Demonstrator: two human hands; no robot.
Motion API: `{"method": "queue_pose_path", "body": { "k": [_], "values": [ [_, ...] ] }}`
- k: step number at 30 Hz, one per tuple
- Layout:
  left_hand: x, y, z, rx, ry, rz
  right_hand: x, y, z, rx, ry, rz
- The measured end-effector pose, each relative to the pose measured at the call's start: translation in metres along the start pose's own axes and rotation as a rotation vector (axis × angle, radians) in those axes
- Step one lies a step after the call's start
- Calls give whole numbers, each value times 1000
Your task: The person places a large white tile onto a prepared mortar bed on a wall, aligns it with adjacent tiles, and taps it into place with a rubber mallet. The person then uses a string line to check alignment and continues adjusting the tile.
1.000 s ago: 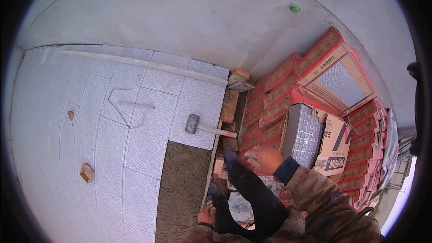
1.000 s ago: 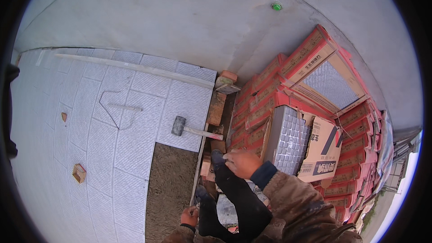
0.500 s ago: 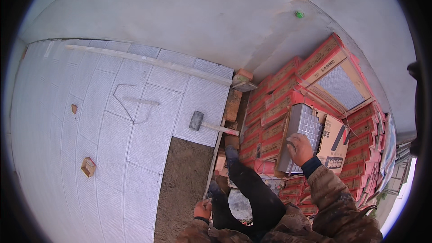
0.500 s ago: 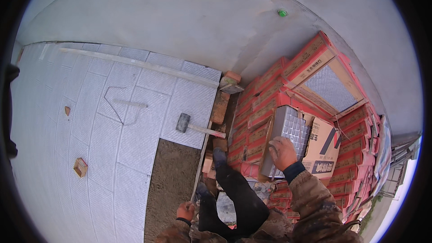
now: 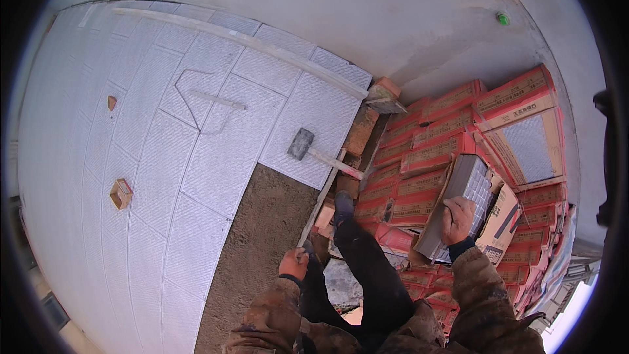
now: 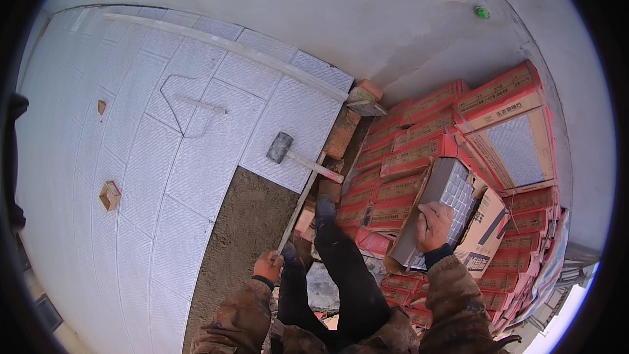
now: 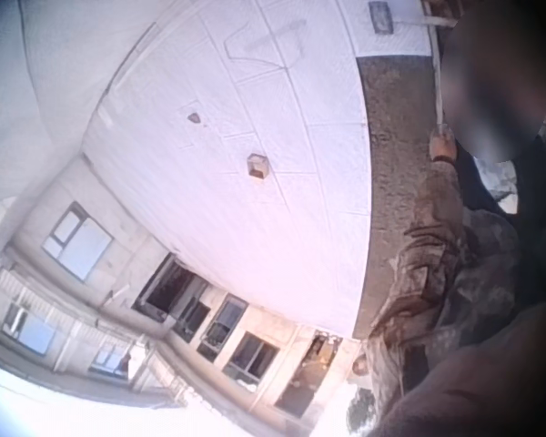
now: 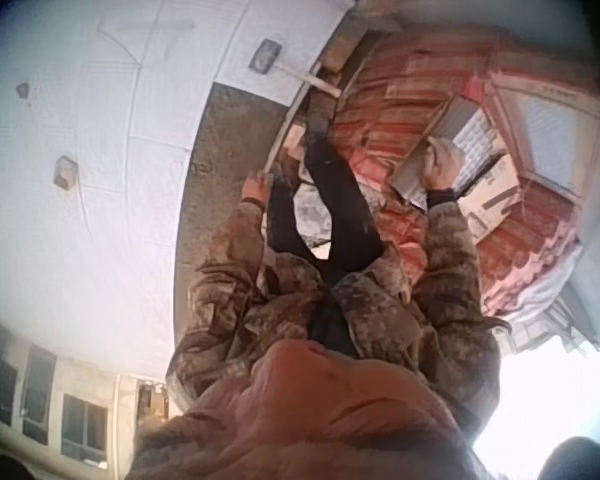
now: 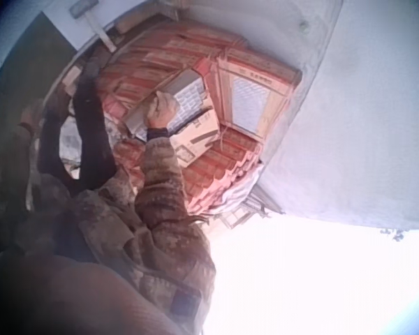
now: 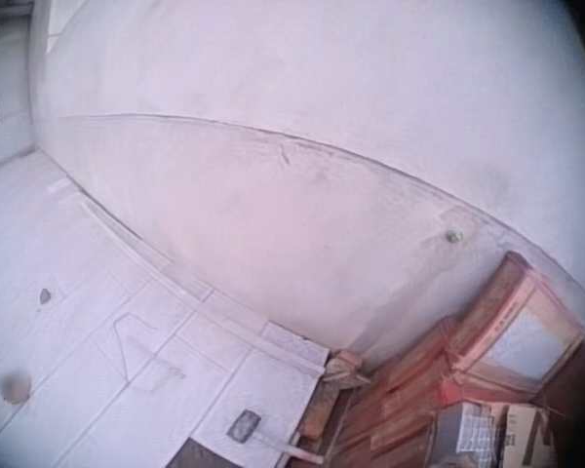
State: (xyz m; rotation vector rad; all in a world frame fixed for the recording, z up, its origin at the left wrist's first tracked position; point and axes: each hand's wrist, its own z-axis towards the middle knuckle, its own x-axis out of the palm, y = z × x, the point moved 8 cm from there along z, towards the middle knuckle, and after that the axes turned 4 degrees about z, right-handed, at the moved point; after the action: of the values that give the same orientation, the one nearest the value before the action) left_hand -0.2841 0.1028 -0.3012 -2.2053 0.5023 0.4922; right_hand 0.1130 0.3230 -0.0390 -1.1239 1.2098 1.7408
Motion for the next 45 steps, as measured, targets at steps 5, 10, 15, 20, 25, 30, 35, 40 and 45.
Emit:
{"method": "queue_pose_path", "body": {
  "k": [5, 10, 15, 20, 25, 30, 35, 40, 45],
  "values": [
    [26, 5, 50, -101, -3, -20, 3, -1, 0, -12, -6, 37],
    [72, 30, 114, -227, -68, -241, 9, -8, -2, 20, 62, 33],
    [106, 45, 173, -314, -106, -213, 13, -16, -8, 14, 77, 36],
    [123, 46, 220, -317, -72, 7, 17, -23, -10, 25, 119, 14],
    [145, 57, 253, -341, -113, 118, 19, -26, -14, 39, 183, -46],
    [160, 70, 271, -387, -154, -215, 15, -32, -16, 110, 155, -13],
    [174, 93, 284, -414, -203, -489, 13, -33, -14, 123, 168, -12],
    [188, 120, 296, -541, -89, -511, 11, -34, -15, 130, 144, 23],
    [191, 112, 297, -564, -143, -839, 10, -37, -16, 125, 152, 33]
  ]
}}
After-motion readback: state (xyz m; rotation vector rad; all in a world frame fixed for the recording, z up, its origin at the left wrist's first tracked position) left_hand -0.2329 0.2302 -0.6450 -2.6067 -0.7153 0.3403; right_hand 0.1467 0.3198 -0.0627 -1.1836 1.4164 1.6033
